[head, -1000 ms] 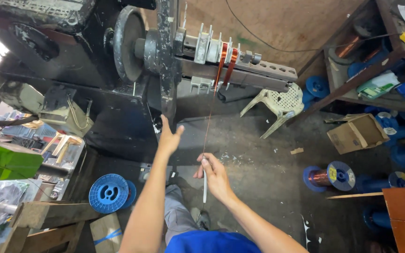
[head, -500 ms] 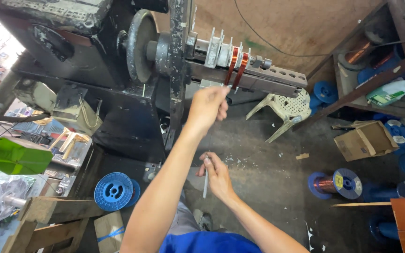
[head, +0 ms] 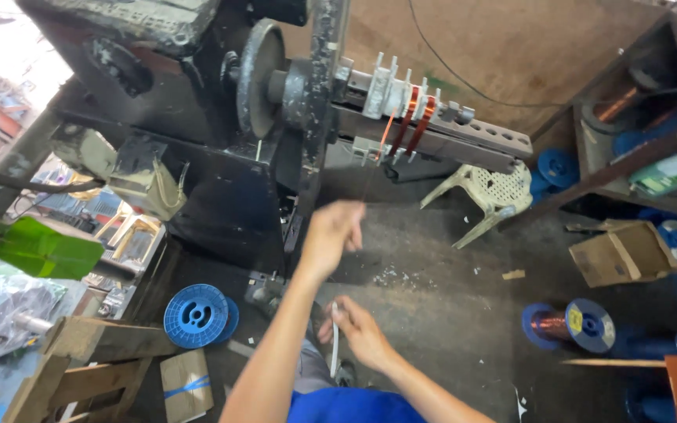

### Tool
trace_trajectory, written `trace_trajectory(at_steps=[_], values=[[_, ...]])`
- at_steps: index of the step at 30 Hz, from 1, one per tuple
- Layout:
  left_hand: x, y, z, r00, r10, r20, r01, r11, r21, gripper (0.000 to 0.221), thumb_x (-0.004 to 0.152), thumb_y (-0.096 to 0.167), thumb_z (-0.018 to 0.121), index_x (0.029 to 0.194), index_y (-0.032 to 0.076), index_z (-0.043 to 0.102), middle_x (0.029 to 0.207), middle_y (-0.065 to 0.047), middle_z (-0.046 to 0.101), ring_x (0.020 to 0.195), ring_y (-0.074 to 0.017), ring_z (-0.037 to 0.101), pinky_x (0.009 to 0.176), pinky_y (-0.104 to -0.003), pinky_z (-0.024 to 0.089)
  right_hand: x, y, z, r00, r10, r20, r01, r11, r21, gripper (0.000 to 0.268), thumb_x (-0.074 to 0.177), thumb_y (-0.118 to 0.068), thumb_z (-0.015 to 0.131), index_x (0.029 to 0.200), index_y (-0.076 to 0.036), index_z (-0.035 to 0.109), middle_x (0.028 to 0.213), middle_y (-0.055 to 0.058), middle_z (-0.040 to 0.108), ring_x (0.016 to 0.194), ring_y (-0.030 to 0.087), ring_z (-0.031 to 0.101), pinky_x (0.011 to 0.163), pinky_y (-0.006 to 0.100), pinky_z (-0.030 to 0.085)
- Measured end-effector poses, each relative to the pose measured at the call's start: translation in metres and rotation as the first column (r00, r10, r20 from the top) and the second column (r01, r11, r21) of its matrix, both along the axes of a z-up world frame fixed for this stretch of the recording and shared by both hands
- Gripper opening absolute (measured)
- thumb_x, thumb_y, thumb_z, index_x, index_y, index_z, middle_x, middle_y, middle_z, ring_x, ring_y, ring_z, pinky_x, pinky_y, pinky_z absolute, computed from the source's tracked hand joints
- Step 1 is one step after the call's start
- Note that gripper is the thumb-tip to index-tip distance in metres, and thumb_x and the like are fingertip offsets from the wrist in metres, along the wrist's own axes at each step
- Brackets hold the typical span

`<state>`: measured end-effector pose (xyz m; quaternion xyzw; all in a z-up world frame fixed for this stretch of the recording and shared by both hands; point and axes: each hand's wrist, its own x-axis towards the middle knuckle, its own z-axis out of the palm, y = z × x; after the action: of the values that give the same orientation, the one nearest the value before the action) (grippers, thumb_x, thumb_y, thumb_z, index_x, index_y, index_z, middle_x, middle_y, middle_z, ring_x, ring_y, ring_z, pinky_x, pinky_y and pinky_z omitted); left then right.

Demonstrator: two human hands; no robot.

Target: The person is setting up and operating a machine to wind copper wire onto a form, including using a wrench for adjustments.

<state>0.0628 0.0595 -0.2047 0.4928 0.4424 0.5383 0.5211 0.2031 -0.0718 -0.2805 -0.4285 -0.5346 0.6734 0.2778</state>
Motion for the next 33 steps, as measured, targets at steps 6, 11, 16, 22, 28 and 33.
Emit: trace_trajectory(at_steps=[6, 11, 16, 22, 28, 33], values=[[-0.027, -0.19, -0.126, 0.967, -0.1, -0.234, -0.004, 0.913, -0.409, 0.046, 0.112, 0.051, 0.038, 0.086, 0.02, 0.059, 0.079, 0.003, 0.064, 0.074, -0.0121, 0.059, 0.074, -0.031, 0.049, -0.001, -0.015, 0.002, 0.998, -0.054, 0.028, 0.057, 0.994, -0.091, 0.02, 0.113, -0.02, 0.048, 0.114, -0.005, 0.062, 0.089, 0.017, 0.079, 0.077, 0.024, 0.077, 0.081, 0.038, 0.07], [-0.024, -0.337, -0.326, 0.768, 0.139, -0.625, -0.151, 0.988, 0.033, 0.021, 0.1, 0.033, 0.07, 0.117, 0.022, 0.071, 0.105, -0.004, 0.07, 0.085, -0.0189, 0.063, 0.078, -0.029, 0.048, -0.006, -0.006, -0.039, 0.992, -0.117, 0.043, 0.122, 0.985, -0.12, 0.019, 0.113, -0.021, 0.047, 0.116, -0.007, 0.059, 0.087, 0.017, 0.082, 0.076, 0.026, 0.081, 0.072, 0.033, 0.063], [-0.019, -0.358, -0.282, 0.914, 0.196, -0.355, -0.352, 0.816, -0.458, 0.026, 0.092, 0.034, 0.073, 0.083, 0.023, 0.095, 0.082, 0.012, 0.092, 0.075, -0.0024, 0.08, 0.079, -0.016, 0.059, -0.015, 0.014, -0.045, 0.994, -0.101, -0.038, 0.1, 0.994, -0.037, 0.024, 0.114, -0.03, 0.047, 0.115, -0.008, 0.056, 0.085, 0.015, 0.08, 0.074, 0.023, 0.077, 0.069, 0.033, 0.058], [-0.018, -0.357, -0.284, 0.916, 0.4, -0.02, -0.375, 0.838, -0.396, 0.026, 0.092, 0.02, 0.078, 0.09, 0.0, 0.095, 0.09, -0.012, 0.094, 0.088, -0.0176, 0.083, 0.084, -0.024, 0.059, -0.007, 0.14, 0.036, 0.94, -0.341, 0.033, 0.286, 0.835, 0.471, 0.025, 0.114, -0.035, 0.042, 0.107, -0.015, 0.057, 0.074, 0.004, 0.077, 0.065, 0.018, 0.071, 0.069, 0.035, 0.058], [-0.027, -0.362, -0.28, 0.89, 0.456, -0.027, -0.422, 0.799, -0.428, 0.026, 0.095, 0.017, 0.076, 0.087, 0.0, 0.094, 0.062, -0.008, 0.074, 0.049, -0.0121, 0.054, 0.051, -0.024, 0.044, -0.016, 0.154, 0.082, 0.92, -0.392, -0.018, 0.374, 0.863, 0.34, 0.02, 0.114, -0.015, 0.044, 0.114, -0.008, 0.062, 0.072, 0.006, 0.072, 0.072, 0.019, 0.072, 0.078, 0.033, 0.056], [-0.045, -0.324, -0.266, 0.948, -0.183, -0.26, -0.023, 0.777, -0.63, 0.029, 0.093, 0.044, 0.079, 0.112, 0.03, 0.096, 0.063, 0.005, 0.075, 0.062, -0.0001, 0.069, 0.064, -0.015, 0.055, -0.013, 0.14, 0.076, 0.912, -0.404, -0.066, 0.406, 0.872, 0.274, 0.02, 0.114, -0.017, 0.045, 0.113, -0.007, 0.061, 0.067, 0.006, 0.062, 0.069, 0.022, 0.074, 0.075, 0.036, 0.057]])
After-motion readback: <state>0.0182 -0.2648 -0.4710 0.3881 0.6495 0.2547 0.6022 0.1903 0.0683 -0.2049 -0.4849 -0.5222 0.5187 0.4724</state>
